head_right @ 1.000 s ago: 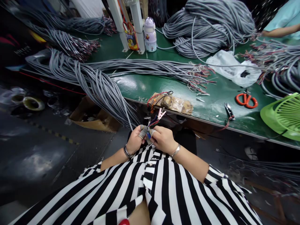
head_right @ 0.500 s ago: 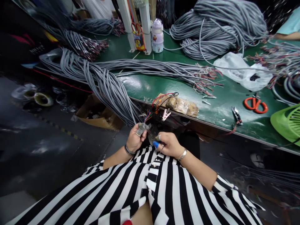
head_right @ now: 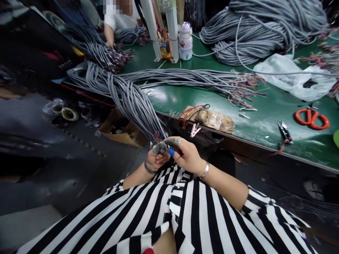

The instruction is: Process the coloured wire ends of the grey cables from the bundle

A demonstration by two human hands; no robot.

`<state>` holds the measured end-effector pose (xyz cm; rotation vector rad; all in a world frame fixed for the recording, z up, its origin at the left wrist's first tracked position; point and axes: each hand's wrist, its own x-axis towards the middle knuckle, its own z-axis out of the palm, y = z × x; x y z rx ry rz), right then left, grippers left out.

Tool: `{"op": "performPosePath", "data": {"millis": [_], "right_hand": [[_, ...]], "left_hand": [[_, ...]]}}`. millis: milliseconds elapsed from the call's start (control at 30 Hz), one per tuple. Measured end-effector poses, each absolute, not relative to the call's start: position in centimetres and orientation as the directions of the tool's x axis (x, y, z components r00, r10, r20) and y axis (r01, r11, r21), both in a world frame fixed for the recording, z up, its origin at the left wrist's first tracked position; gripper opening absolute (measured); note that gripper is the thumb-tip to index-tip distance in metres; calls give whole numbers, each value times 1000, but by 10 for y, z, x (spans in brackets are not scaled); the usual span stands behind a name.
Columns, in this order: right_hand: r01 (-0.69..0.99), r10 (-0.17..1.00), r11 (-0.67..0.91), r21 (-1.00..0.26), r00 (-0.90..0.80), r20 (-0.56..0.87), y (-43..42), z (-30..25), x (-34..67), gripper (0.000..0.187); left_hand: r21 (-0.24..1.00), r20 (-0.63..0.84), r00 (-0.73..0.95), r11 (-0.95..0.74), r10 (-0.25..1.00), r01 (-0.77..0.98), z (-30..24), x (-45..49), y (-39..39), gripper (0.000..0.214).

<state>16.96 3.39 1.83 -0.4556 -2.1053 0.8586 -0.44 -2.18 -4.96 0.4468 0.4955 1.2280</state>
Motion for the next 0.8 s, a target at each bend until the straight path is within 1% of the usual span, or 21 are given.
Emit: {"op": "performPosePath", "data": {"millis": [100,200,300,400,500,567,600,700,800], "right_hand": [[91,576,716,-692,-637,512,37,11,161,39],[124,586,722,-681,-632,507,38,4,162,40],[168,643,694,-700,-580,499,36,4,167,39],[163,673,684,-711,-517,529,32,7,173,34],[127,652,705,-698,-504,567,29,8,175,22],[128,663,666,-735,-554,504,29,7,177,14],[140,679,621,-771,-588,440,30,6,178,16],[207,690,489,-847,-686,231,34,1,184,34],[299,672,467,-832,-732,115,38,-5,193,48]], "left_hand": [[574,-131,298,317,946,-755,-54,-4,-24,33],[571,-159,279,318,947,-757,-54,-5,-23,34],[570,-163,285,326,945,-754,-53,-5,-20,41],[590,-154,269,307,951,-747,-54,-5,-17,43],[614,-159,236,283,959,-737,-53,-2,-16,42],[633,-159,192,249,968,-733,-52,0,-17,38],[645,-157,156,221,975,-731,-51,2,-18,36],[693,-148,39,132,988,-708,-51,6,-21,37],[753,-147,-26,94,989,-651,-57,8,-23,43]]}}
